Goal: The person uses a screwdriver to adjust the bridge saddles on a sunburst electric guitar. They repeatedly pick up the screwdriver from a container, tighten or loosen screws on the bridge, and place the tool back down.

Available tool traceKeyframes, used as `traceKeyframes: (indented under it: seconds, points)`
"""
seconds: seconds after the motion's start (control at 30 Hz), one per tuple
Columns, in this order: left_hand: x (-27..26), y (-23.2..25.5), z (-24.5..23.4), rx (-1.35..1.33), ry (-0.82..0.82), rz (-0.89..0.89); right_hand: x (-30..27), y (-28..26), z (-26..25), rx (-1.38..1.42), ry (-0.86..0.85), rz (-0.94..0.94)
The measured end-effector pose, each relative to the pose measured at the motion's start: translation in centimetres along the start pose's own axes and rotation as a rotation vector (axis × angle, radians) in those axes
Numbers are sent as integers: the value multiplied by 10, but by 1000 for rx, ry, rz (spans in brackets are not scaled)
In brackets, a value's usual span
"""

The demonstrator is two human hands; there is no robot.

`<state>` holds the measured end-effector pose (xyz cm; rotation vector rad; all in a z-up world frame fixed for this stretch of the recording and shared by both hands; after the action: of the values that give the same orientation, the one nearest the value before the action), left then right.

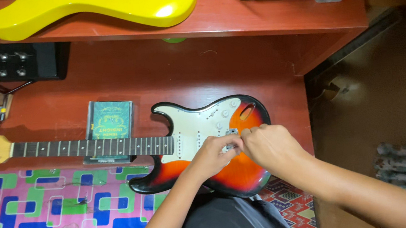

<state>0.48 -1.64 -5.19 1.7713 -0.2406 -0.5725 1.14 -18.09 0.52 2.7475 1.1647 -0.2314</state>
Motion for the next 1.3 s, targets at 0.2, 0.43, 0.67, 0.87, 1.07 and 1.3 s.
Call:
traceKeyframes:
  seconds: [0.2,0.43,0.67,0.87,1.07,1.3]
  points:
    - [-5,21,-16,107,-54,44,-8,-12,-42,-41,-60,-146]
    - [-3,14,-6,153,83,21,-1,-5,-5,97,-70,-12]
    - [-4,11,-10,206,64,13,-9,-3,-32,208,-100,8]
    - [-3,11,1,193,44,4,-9,-6,-1,44,-6,6]
    - [-4,25,-9,149,10,-22,-14,-7,-26,56,20,-45]
    - [-3,23,-2,28,51,-55,-11,6,-6,77,46,-140]
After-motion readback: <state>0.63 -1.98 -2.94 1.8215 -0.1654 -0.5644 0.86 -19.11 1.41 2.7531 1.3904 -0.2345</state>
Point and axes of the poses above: each hand's wrist, its own x-axis towards the middle knuckle, its own z-axis out of the palm, y = z × x, the point moved 2 cm from there along x, towards the middle knuckle, and after that the axes turned 10 degrees about -z, right-handed, at the moved point
